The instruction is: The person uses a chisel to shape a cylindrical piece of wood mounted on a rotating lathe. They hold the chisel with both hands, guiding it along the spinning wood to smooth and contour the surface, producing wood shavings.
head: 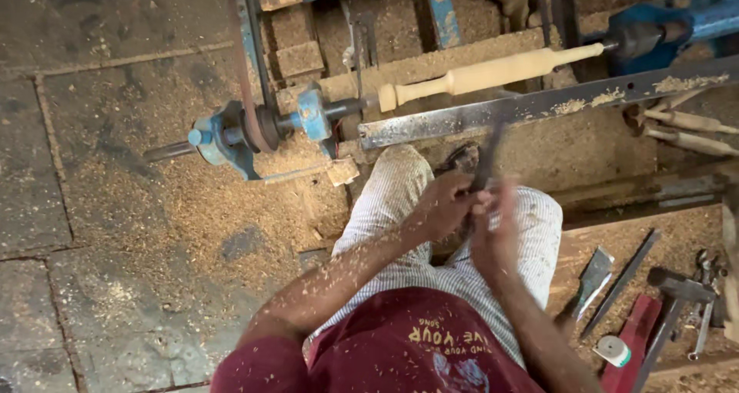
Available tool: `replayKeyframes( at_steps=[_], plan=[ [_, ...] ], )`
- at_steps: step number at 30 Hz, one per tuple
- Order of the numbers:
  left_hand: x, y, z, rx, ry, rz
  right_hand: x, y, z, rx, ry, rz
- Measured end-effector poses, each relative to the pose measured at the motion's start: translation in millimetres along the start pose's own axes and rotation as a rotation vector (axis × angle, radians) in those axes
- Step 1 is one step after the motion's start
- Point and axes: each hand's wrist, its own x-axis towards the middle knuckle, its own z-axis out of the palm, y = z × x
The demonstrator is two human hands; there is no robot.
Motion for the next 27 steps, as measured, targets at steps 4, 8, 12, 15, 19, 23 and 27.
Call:
replayKeyframes(
  at_steps=[4, 8, 12, 15, 19, 23, 27],
  plan=[
    [-20, -27, -35, 0.238, -0.037, -0.203, 2, 58, 40, 0.220, -0.242, 0.179],
    [1, -80, -92, 1.091, 0.395, 0.658, 0, 52, 66, 0.435, -0.323, 0.565],
    [51, -108, -115, 1.049, 0.332, 1.023, 9, 30, 85, 0.424, -0.245, 0.562],
    [52, -113, -123, 1.211, 0.242, 1.002, 9, 34, 90, 0.418, -0.235, 0.539],
    [47, -115, -115, 1.157, 0.314, 0.881, 14, 62, 88, 0.391, -0.265, 0.503],
    [59, -131, -104, 1.183, 0.507, 0.933, 25, 90, 74, -0.577, -0.152, -0.706],
    [74, -156, -102, 1.213, 0.570, 1.064, 30, 81, 60, -0.056, -0.401, 0.144]
  ],
)
